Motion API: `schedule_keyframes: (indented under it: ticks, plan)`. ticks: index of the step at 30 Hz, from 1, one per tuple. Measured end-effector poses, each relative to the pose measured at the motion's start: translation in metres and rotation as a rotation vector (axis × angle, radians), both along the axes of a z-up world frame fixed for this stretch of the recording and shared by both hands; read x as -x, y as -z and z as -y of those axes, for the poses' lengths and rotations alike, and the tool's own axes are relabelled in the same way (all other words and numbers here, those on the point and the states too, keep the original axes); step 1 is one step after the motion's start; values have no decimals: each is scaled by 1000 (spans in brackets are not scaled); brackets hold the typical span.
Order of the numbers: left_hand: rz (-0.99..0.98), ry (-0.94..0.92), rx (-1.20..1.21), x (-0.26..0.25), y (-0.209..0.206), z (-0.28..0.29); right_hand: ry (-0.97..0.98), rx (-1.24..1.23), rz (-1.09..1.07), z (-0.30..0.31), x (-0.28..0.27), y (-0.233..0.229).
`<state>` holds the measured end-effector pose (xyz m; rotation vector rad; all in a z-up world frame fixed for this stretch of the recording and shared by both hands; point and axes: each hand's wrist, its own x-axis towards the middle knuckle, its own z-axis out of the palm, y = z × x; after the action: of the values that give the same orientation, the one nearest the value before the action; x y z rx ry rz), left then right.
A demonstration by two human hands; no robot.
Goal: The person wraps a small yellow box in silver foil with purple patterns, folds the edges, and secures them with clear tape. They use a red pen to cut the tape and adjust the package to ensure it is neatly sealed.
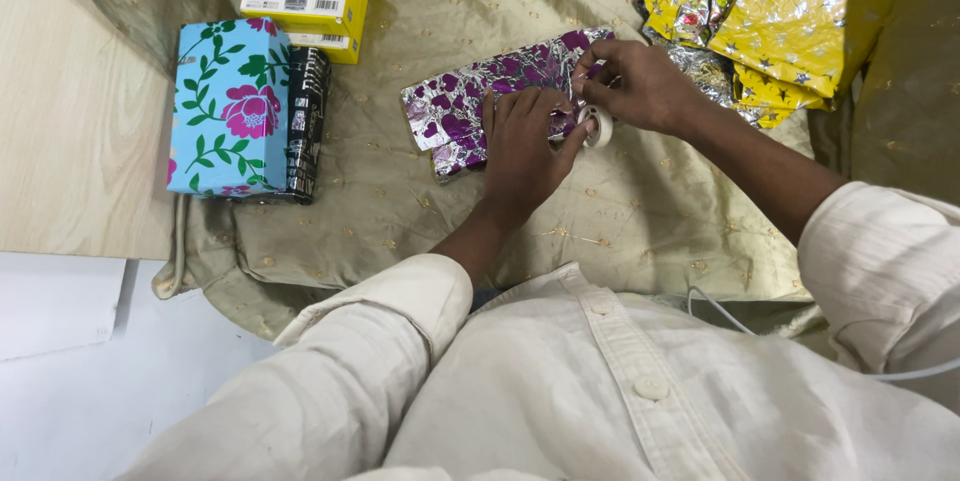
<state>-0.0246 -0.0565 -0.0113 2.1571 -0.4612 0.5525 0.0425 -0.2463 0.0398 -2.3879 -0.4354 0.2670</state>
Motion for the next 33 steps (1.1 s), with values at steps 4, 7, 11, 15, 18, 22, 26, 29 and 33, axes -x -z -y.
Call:
schedule_keyframes:
  ticks: [4,7,11,15,18,22,26,29,33]
  plan:
    - [-20,-26,-13,1,0,1,6,41,-15,-6,3,-5]
    - [5,-24,-36,1,2,0,55,-9,-102,-12,5,-12]
    - [8,-26,-35,1,4,1,30,69,-86,-17,1,-21]
    - [3,-32,-28,0,5,2,50,23,-157,-18,-5,-19]
    - [-5,-49,-18,-1,5,4,1,51,-67,-15,-9,-13]
    - [-20,-64,-12,-3,4,6,-47,117,54,-11,-13,-2]
    - [-1,-72,-6,-2,5,6,-69,61,195,-7,-19,8]
    - [-13,-91,13,-3,5,8,-110,28,277,-5,-23,12]
    - [-9,-112,33,-4,5,9,-97,6,243,-3,-24,13]
